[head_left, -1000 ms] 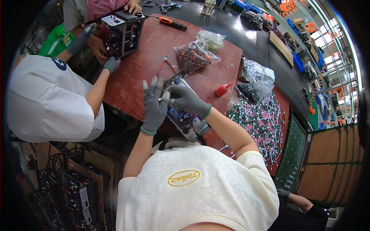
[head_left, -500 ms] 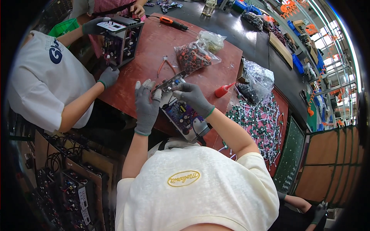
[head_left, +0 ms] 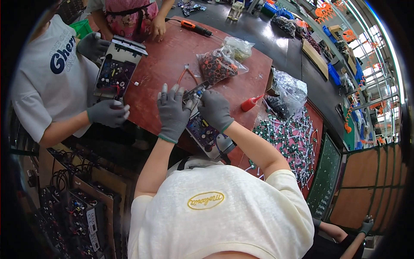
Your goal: Assembling components and applying adhesive to an electronic power inverter unit on a workshop table.
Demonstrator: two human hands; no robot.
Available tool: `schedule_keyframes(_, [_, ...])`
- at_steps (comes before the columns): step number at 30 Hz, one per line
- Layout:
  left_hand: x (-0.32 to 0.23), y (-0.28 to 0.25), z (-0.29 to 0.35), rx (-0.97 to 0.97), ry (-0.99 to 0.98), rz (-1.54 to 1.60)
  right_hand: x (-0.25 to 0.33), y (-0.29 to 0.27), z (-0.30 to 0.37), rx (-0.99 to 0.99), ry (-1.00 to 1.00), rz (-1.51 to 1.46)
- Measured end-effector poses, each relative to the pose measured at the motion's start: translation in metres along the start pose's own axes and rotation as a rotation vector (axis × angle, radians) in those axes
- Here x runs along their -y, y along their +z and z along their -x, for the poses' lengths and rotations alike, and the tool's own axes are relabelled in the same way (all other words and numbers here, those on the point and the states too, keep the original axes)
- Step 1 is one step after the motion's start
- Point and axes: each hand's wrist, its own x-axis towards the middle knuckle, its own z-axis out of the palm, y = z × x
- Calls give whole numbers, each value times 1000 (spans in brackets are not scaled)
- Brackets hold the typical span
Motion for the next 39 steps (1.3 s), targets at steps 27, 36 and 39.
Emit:
schedule_keyframes(27, [-3,29,-15,-83,2,-28,-8,8,-7,39,78,-212])
schedule_keyframes(36, [2,32,-14,-86,27,41,-2,9,-8,12,89,-226])
schedule_keyframes(39, [2,33,-13,-107,32,45,0,12,-8,-6,83,-216])
